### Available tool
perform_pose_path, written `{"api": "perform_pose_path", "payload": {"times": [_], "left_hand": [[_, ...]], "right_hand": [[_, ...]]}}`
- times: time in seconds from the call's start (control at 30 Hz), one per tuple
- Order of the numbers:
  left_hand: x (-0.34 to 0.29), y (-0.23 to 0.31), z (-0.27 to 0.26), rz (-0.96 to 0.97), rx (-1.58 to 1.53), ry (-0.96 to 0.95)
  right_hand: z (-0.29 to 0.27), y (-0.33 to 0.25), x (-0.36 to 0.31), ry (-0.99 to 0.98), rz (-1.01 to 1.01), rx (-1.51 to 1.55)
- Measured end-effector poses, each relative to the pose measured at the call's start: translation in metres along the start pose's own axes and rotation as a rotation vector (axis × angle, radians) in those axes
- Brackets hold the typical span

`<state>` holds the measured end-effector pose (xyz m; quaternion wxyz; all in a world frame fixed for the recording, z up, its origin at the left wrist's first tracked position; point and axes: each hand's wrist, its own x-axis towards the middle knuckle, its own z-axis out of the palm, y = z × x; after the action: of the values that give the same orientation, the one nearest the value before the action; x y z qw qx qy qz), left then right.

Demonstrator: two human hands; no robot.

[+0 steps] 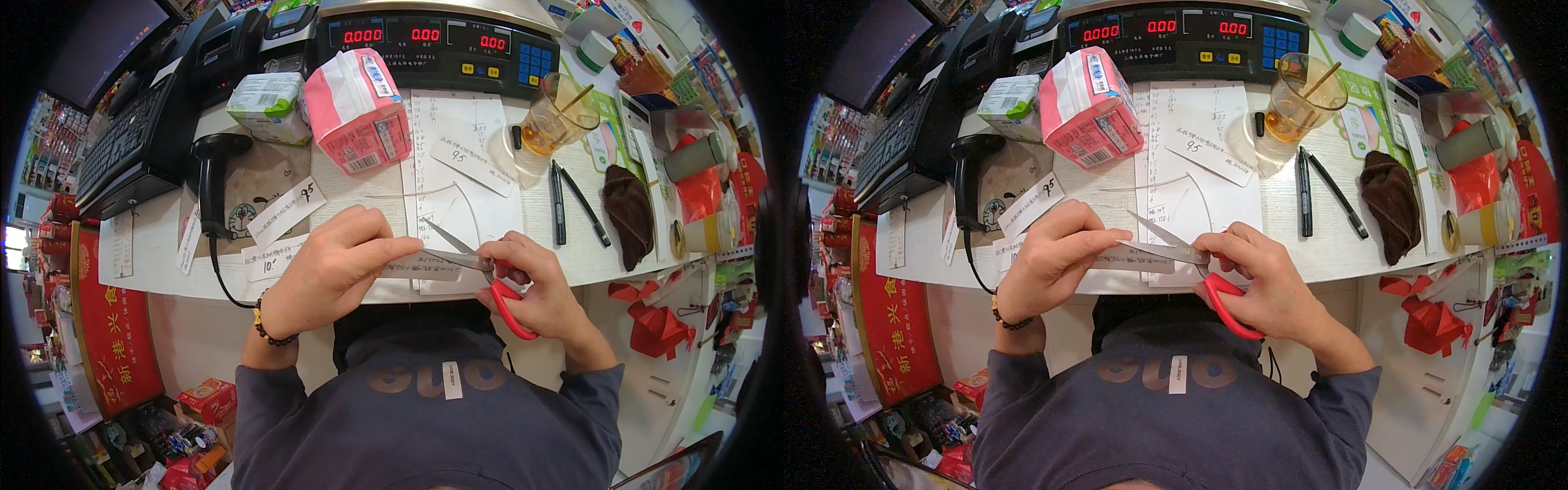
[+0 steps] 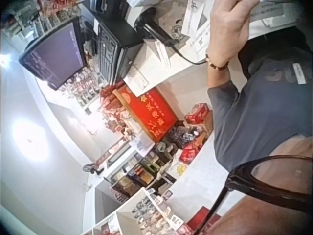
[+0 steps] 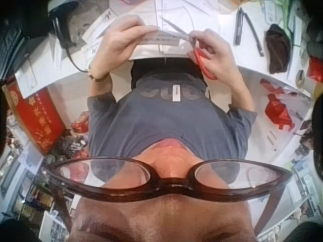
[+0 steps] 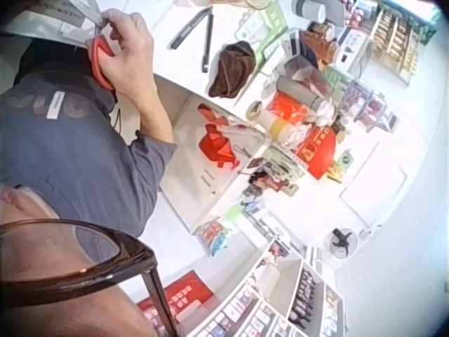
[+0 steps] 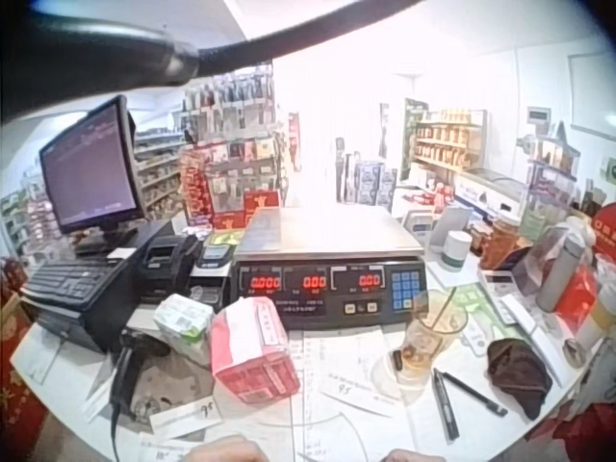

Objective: The person cuts multiple price tags from a printed sheet using scissors at a checkout counter, then walks to a shelf to place the tags on products. The person also briefly removes and adjusts their glasses during the task.

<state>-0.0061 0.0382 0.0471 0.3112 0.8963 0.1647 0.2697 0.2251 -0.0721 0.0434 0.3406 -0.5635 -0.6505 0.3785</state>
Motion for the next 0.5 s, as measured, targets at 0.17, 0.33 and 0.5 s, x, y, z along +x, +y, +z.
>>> {"api": "perform_pose_path", "payload": {"times": [0.17, 0.33, 0.5], "left_hand": [[0.0015, 0.0009, -0.0024, 0.006, 0.016, -0.013], [0.0032, 0.001, -0.0041, 0.024, 0.033, -0.029], [0.0015, 0.0034, -0.0007, -0.088, -0.121, 0.057]], "right_hand": [[-0.0008, 0.0009, -0.0009, -0.008, -0.009, -0.001], [-0.0029, 0.001, -0.0013, -0.025, -0.007, -0.026], [-0.0079, 0.0013, -0.0001, 0.098, 0.061, 0.041]]}}
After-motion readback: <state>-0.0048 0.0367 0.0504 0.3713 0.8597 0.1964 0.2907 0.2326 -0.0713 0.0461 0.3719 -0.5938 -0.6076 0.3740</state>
